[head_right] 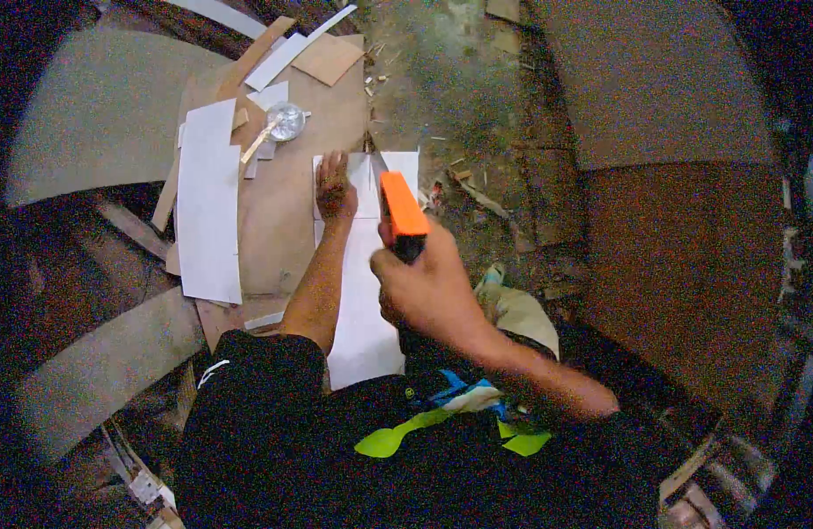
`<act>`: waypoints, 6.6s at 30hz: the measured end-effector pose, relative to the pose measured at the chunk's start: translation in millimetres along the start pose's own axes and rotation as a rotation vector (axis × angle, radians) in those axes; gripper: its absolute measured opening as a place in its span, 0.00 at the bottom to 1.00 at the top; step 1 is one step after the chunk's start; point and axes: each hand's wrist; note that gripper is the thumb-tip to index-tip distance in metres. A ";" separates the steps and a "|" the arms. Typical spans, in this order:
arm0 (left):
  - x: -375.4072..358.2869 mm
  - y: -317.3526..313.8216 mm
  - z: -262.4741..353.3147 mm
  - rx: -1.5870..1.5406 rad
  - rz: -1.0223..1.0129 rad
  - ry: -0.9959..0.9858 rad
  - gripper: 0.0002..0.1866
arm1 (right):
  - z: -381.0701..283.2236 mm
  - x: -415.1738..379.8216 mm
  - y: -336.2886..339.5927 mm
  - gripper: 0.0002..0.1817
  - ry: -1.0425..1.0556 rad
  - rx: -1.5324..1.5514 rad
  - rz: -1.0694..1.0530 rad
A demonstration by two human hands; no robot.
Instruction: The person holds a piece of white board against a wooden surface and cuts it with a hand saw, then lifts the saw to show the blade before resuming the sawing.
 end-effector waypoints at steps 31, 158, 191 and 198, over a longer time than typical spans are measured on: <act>1.5 4.2 0.4 -0.093 0.028 0.021 0.27 | 151.5 182.2 -62.1 0.06 0.271 -0.159 0.197; -3.3 -6.2 -6.3 -0.043 0.037 -0.015 0.28 | 65.2 238.8 -41.2 0.10 -0.044 -0.194 0.108; -0.3 2.2 0.3 -0.122 0.096 -0.035 0.26 | 36.9 2.1 -4.6 0.09 -0.084 -0.098 -0.018; -2.3 0.1 -0.9 -0.099 0.085 -0.040 0.25 | 4.1 -78.8 1.6 0.17 -0.068 -0.096 -0.077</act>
Point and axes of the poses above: each hand's wrist, its own x-axis towards the middle knuckle, its own y-axis out of the back of the hand, z = x × y, and after that the axes turned 9 degrees about -x, right-handed
